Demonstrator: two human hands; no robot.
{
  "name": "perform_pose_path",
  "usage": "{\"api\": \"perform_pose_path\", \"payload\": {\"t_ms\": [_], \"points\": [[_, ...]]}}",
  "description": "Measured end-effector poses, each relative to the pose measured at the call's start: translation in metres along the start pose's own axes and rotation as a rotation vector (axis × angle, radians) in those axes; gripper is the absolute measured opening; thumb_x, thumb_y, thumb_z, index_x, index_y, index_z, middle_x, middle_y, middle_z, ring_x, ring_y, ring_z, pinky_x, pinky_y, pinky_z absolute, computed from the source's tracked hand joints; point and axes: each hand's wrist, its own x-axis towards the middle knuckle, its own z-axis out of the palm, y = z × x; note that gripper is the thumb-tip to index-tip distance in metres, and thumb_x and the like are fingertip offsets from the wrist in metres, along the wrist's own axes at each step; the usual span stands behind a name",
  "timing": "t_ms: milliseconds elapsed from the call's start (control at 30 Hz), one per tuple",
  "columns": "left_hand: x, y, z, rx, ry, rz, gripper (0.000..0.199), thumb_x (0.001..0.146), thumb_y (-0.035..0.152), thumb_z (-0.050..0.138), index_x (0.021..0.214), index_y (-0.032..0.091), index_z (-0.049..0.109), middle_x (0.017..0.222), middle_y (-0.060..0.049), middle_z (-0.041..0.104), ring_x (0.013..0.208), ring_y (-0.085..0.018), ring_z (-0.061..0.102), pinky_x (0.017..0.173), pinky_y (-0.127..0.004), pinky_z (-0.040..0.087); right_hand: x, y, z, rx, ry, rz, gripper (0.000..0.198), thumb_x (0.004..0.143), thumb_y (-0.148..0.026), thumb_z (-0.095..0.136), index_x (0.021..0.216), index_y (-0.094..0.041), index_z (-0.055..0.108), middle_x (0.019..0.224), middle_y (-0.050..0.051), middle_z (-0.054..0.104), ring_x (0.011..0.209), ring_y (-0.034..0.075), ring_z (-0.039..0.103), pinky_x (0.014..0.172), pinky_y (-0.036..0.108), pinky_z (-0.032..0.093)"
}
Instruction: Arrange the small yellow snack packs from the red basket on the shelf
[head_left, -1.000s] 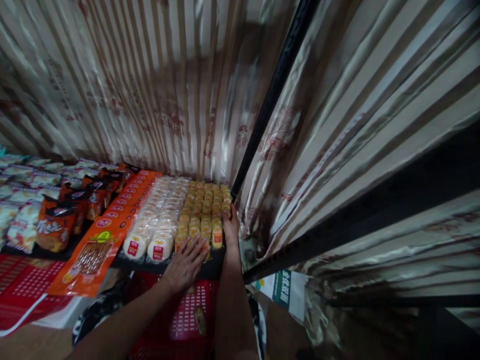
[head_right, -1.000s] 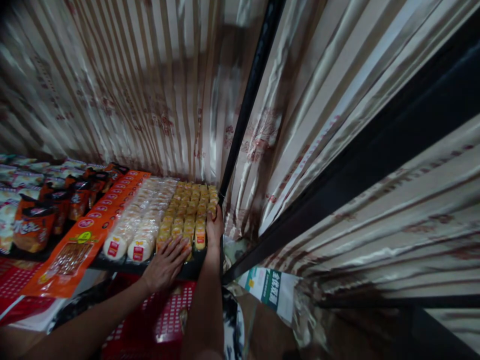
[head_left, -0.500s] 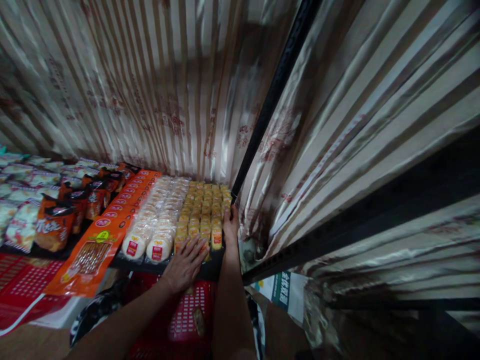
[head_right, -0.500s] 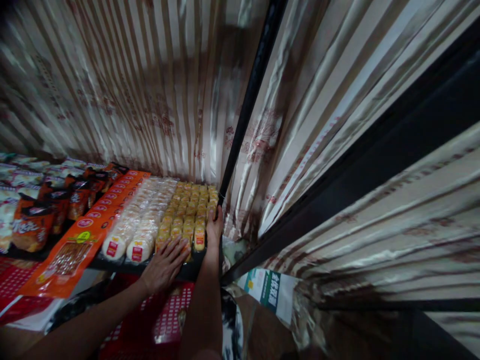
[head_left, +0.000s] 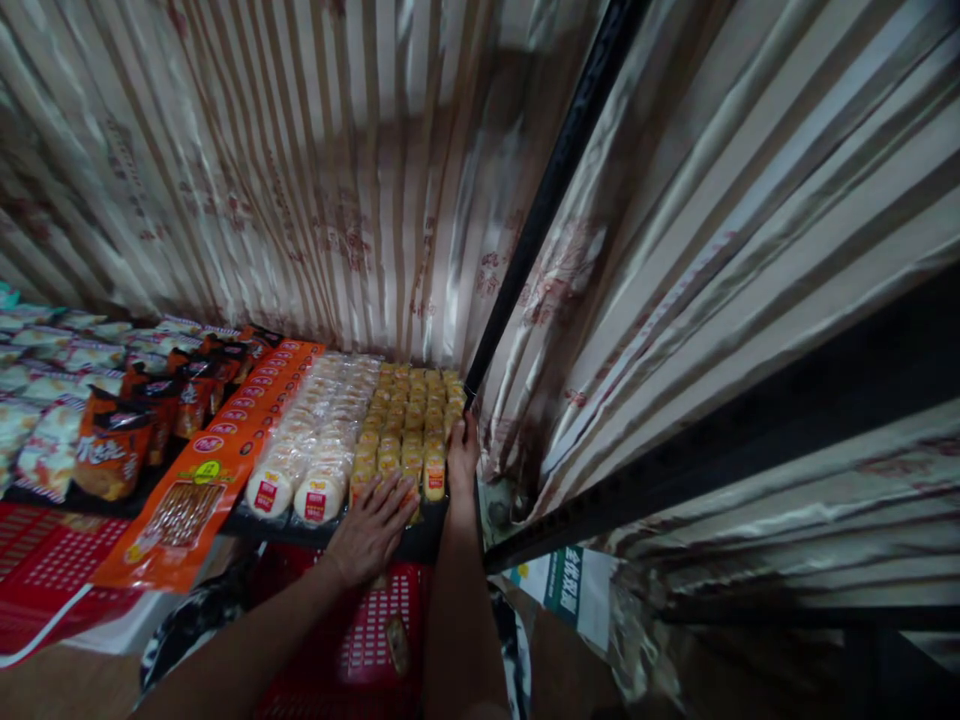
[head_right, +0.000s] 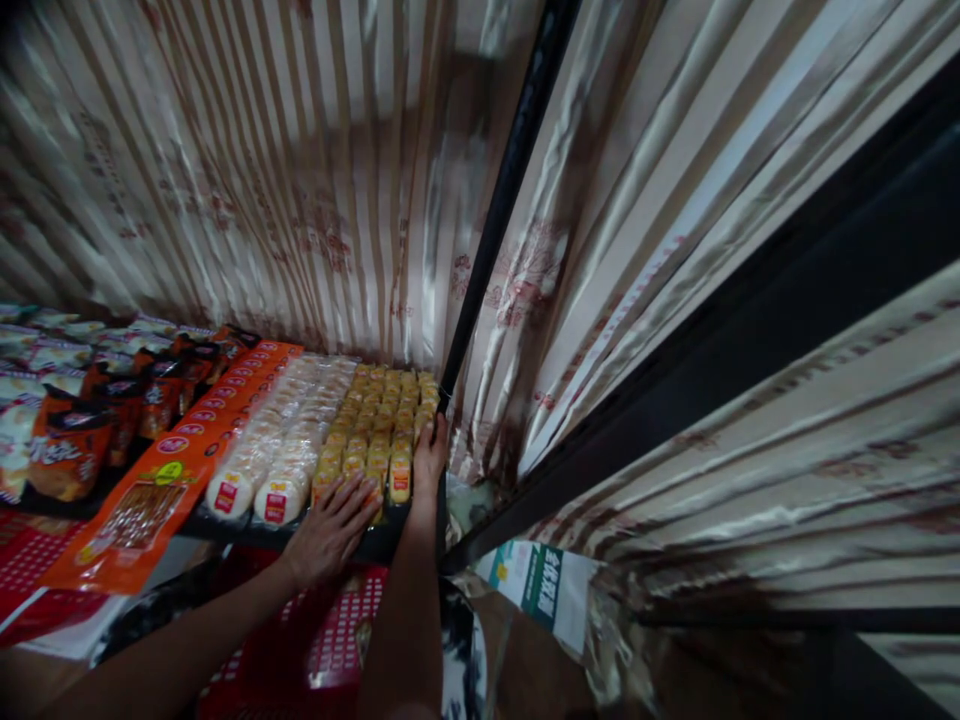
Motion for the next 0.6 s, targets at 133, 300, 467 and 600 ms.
{"api": "perform_pose_path", "payload": {"t_ms": [133,300,467,600], "points": [[0.000,0.000,0.001,0.009,-0.003,0.008,0.053,0.088,0.036,0.048,0.139,0.025,0.037,0.149,-0.003,0.032,0.139,-0.026,0.021,0.113,-0.043,0.013,-0.004,-0.003,-0.002,-0.006,-0.041,0.014,0.058,0.089,-0.048,0.030,0.135,-0.016,0.043,0.141,0.011,0.042,0.133,0.019,0.035,0.110,0.039,0.026],[-0.001,0.000,0.001,0.000,0.014,0.004,0.053,0.088,0.036,0.047,0.139,0.025,0.037,0.149,-0.004,0.031,0.139,-0.026,0.021,0.114,-0.044,0.011,-0.016,-0.002,-0.007,-0.085,-0.033,-0.036,0.057,0.090,-0.042,0.028,0.136,-0.012,0.041,0.142,0.012,0.041,0.134,0.019,0.034,0.111,0.038,0.025],[-0.001,0.000,0.000,-0.017,0.003,0.011,0.054,0.087,0.036,0.049,0.139,0.024,0.038,0.150,-0.005,0.030,0.139,-0.026,0.020,0.114,-0.044,0.011,-0.031,0.005,-0.013,-0.202,0.038,-0.111,0.051,0.086,-0.026,0.033,0.131,-0.008,0.047,0.135,0.016,0.049,0.128,0.022,0.041,0.107,0.039,0.031],[0.000,-0.001,-0.002,-0.013,-0.013,0.016,0.054,0.087,0.036,0.049,0.139,0.024,0.038,0.149,-0.005,0.031,0.139,-0.027,0.019,0.113,-0.044,0.011,-0.036,0.008,-0.016,-0.273,0.022,-0.129,0.049,0.081,-0.025,0.043,0.127,-0.007,0.051,0.124,0.018,0.057,0.117,0.024,0.050,0.100,0.039,0.038]]}}
